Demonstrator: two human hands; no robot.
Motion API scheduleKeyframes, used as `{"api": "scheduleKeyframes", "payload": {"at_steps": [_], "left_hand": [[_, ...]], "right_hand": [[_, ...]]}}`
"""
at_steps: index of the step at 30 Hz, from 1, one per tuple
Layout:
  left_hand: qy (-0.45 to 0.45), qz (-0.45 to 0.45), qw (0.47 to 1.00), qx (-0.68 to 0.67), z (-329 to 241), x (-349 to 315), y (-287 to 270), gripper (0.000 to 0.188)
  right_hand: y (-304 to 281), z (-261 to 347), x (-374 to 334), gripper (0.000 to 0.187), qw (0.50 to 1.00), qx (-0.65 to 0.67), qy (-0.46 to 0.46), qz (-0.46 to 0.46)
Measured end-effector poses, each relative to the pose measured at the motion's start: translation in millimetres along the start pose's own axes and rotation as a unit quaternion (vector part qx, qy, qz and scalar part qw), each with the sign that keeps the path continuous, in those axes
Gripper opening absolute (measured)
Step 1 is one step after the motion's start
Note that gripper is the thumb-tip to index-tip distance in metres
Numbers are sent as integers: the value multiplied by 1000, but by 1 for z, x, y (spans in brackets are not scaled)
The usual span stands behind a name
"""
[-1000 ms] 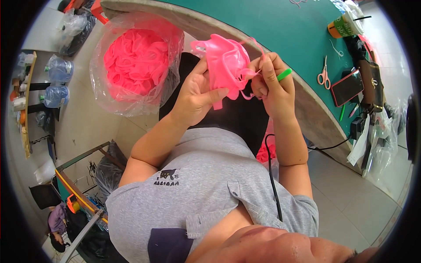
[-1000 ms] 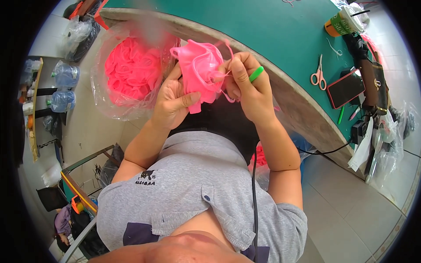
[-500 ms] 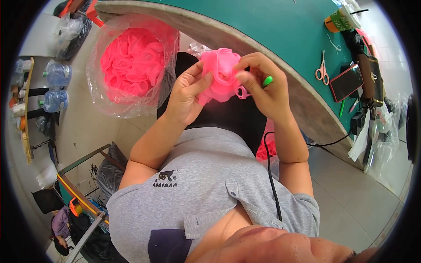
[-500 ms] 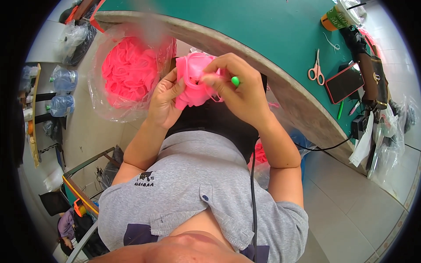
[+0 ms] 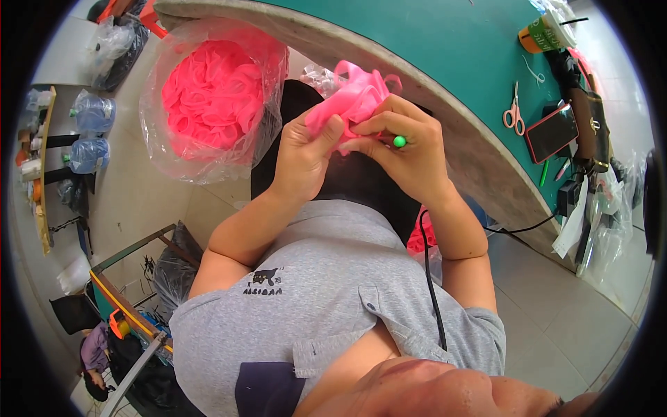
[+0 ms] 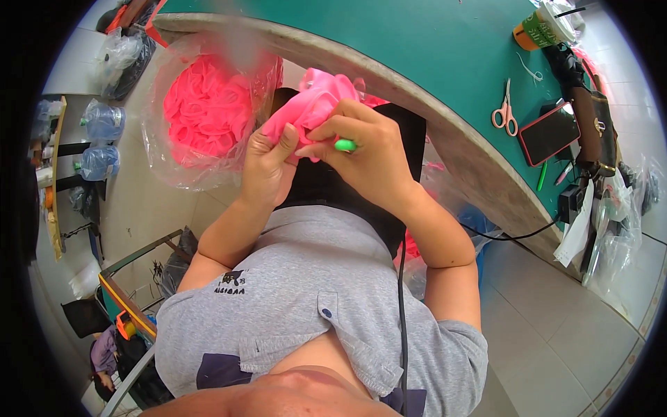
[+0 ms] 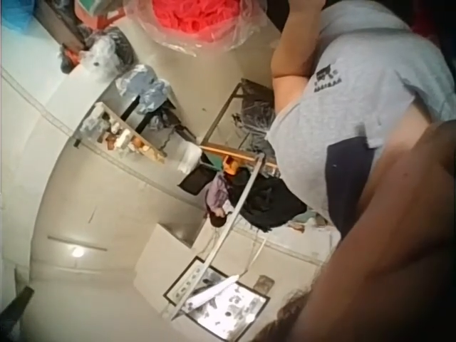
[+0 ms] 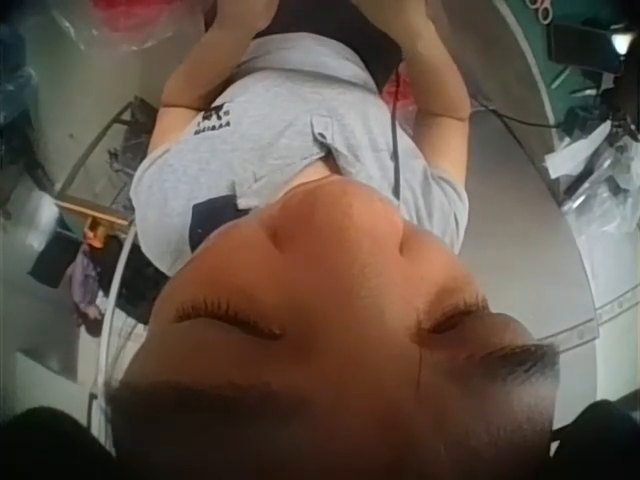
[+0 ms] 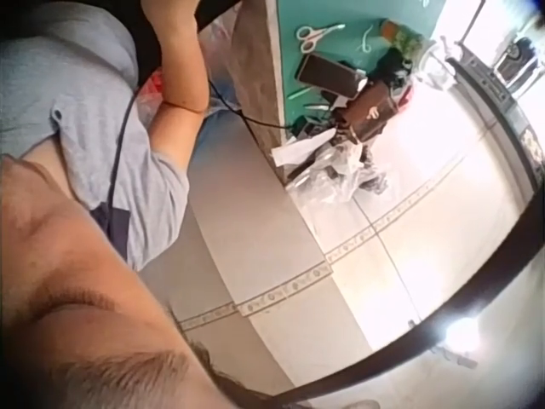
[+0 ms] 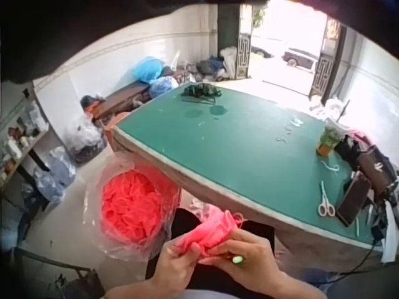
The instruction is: Trimming excess material from pink plastic toy parts using a small hand tool at a workbench.
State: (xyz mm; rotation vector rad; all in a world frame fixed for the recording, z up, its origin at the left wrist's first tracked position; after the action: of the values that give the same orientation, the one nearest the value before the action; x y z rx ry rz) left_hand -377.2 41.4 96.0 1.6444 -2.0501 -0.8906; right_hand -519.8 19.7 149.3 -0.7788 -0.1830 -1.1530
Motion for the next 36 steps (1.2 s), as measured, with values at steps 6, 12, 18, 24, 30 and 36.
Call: {"api": "scheduleKeyframes", "payload": {"at_steps": [6,12,18,24,30,36], "left_hand": [[105,-80,985,111,-4,2,-5,28],[91,-80,992,31,-5,4,-3,30],[60,-77,995,17,1,4,-9,33],[-17,-45,997,-67,-4,2,3,33],[-30,-38,997,-65,-6,3,3,32],[-65,-35,995,-73,3,3,0,30]], "right_hand": [[-1,-13,-2,10,960,207,185,44],[5,-2,6,10,987,119,112,-4],[10,0,10,14,996,39,64,57],[5,-14,-2,15,907,333,258,30],[1,-5,3,17,941,228,233,87],[3,-4,5,15,984,128,116,40]]}}
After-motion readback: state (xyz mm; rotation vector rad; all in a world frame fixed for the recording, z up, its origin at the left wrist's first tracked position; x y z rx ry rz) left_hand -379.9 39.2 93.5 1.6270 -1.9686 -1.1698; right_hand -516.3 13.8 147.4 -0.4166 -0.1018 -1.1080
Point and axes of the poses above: each hand's wrist, its own x-axis towards the middle knuckle, its own y-axis out of the palm, z = x × y, the point moved 4 cm from there along x, towards the middle knuckle, and after that the axes turned 7 degrees about -y, right-handed, at the moved point
